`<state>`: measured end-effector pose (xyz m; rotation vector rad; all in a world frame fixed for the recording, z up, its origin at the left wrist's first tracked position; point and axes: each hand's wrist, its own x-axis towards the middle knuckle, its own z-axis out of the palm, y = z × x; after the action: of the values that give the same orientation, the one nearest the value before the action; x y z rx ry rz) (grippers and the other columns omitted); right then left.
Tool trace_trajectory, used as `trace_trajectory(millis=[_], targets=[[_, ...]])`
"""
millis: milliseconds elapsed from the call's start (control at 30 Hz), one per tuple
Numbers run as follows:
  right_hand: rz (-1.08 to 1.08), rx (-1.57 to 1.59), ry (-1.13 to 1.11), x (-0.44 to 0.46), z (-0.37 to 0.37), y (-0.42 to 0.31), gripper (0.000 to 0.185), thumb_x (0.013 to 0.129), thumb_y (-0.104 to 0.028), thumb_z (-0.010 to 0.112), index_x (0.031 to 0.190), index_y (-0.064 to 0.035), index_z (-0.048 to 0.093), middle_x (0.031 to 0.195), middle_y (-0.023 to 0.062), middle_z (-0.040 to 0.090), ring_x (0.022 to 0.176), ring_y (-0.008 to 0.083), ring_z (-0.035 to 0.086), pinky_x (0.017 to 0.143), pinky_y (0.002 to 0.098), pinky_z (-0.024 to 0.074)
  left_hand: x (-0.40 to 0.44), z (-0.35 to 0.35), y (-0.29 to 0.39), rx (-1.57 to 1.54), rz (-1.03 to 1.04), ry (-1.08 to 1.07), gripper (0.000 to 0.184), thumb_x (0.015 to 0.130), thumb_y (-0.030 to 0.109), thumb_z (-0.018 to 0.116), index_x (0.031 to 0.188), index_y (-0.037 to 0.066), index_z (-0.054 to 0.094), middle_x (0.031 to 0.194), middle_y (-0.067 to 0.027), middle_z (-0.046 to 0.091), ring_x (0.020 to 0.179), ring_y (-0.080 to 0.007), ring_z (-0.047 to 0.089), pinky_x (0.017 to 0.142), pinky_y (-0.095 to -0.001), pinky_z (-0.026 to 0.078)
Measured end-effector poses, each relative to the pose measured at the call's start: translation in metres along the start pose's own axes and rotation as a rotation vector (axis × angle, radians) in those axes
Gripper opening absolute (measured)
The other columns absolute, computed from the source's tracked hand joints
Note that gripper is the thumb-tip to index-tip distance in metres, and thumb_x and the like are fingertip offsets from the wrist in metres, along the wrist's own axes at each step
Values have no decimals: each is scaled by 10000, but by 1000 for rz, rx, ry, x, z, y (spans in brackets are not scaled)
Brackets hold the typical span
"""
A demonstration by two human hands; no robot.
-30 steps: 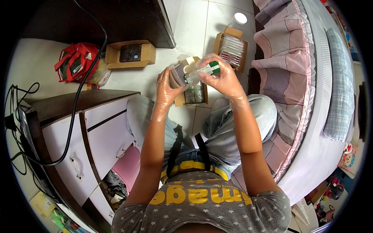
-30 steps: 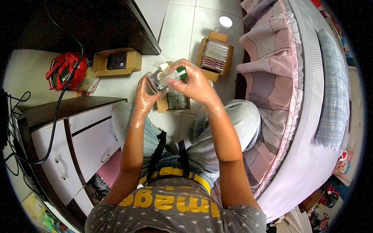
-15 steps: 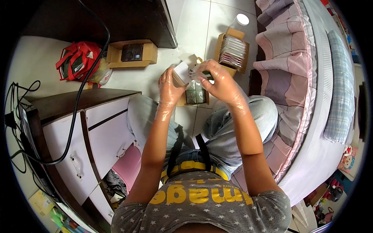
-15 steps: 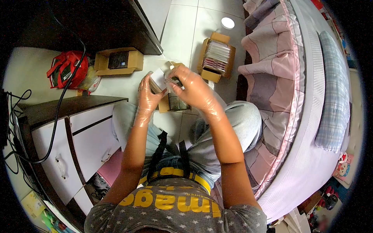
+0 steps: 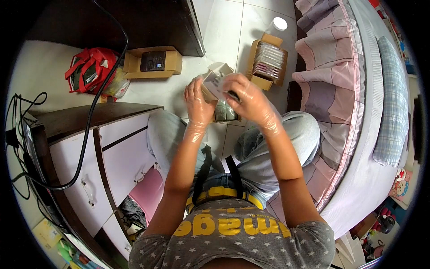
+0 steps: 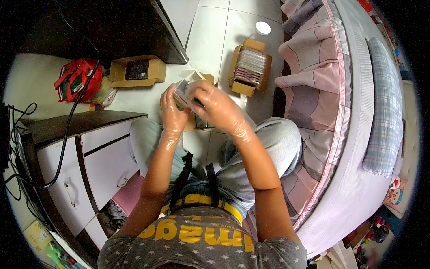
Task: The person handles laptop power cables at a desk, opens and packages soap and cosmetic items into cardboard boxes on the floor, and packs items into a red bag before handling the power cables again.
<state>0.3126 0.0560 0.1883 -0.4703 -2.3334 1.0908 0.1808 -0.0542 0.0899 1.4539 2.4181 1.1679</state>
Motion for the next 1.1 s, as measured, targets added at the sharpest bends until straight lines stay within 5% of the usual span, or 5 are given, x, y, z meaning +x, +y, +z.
trace_trajectory(millis=[433, 600, 700, 900, 1100], targets=[[125, 42, -13, -1, 5, 10, 219, 800, -91, 637, 997, -25, 565, 970, 174, 585, 880, 353, 591, 755, 385, 483, 0, 8, 9, 97, 83, 147, 849, 559, 140, 809, 1287, 83, 376, 1238, -113, 465, 1209, -301, 422, 1036, -525, 273], [498, 130, -193, 5, 0, 1, 258, 859, -110, 601, 1081, 15, 556, 1003, 170, 622, 927, 237, 623, 802, 335, 475, 1, 6, 11, 100, 117, 153, 825, 575, 160, 806, 1284, 98, 389, 1241, -103, 468, 1205, -286, 431, 1040, -526, 264], [268, 137, -44, -1, 15, 13, 280, 871, -122, 592, 1109, 20, 550, 978, 170, 633, 911, 217, 628, 796, 318, 478, 1, 5, 16, 70, 88, 124, 808, 588, 164, 802, 1283, 105, 394, 1233, -101, 476, 1194, -283, 440, 1043, -525, 261], [494, 288, 36, 2, 6, 15, 272, 863, -111, 605, 1096, 23, 567, 972, 164, 632, 880, 205, 634, 771, 287, 483, 0, 7, 21, 53, -15, 84, 801, 585, 171, 803, 1274, 107, 401, 1203, -100, 496, 1155, -280, 464, 1049, -523, 256], [356, 30, 152, 0, 16, 18, 225, 773, -53, 689, 974, 0, 602, 872, 118, 622, 769, 225, 621, 680, 319, 489, 2, 2, 29, 53, 11, 74, 817, 573, 174, 812, 1277, 118, 401, 1186, -99, 499, 1143, -287, 468, 1050, -524, 257]])
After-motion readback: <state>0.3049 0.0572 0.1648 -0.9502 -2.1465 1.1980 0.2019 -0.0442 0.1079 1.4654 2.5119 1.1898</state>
